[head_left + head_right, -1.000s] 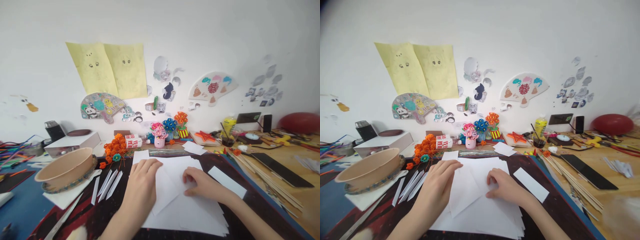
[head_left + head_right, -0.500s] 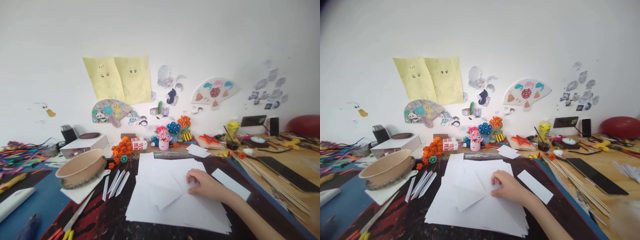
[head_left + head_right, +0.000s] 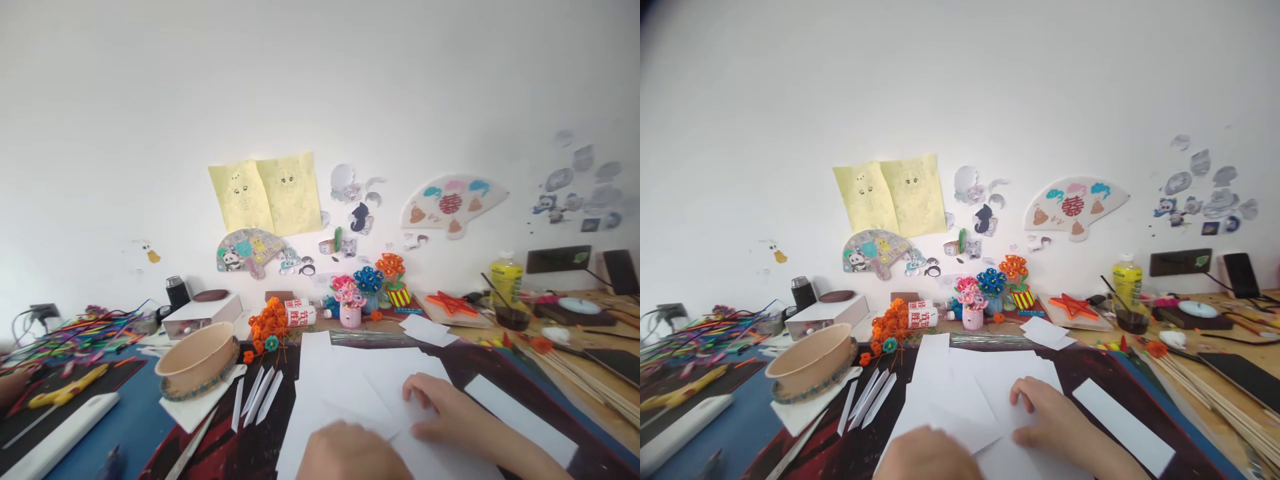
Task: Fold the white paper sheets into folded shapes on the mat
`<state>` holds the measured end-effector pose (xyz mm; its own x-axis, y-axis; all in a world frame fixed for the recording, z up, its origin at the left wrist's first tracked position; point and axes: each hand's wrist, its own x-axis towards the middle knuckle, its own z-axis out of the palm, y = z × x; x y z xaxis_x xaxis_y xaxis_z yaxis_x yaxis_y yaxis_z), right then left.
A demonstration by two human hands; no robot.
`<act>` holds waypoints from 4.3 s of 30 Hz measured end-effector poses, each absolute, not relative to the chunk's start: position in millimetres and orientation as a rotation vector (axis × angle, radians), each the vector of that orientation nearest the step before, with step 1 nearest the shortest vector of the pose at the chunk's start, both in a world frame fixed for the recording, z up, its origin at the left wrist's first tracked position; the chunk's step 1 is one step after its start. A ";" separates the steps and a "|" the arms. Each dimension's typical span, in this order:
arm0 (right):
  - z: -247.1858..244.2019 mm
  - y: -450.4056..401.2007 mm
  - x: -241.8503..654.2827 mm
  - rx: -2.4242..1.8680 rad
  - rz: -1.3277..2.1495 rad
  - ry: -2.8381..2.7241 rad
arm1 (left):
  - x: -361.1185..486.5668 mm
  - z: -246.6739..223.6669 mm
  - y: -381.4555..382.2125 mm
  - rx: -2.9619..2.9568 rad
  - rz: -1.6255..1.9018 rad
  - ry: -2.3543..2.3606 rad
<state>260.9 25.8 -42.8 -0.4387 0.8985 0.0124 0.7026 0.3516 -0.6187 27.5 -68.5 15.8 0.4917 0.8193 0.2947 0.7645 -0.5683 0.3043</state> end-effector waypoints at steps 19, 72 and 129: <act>-35.7 21.2 261.3 -1.502 0.779 -2.237 | 26.3 -32.6 -21.6 2.694 0.245 1.507; -32.0 1.6 233.5 -1.778 0.646 -2.056 | 31.0 -31.0 -28.1 2.667 0.153 1.504; -21.6 27.5 269.8 -1.296 1.195 -0.918 | 12.0 -26.7 -18.8 2.356 0.580 1.766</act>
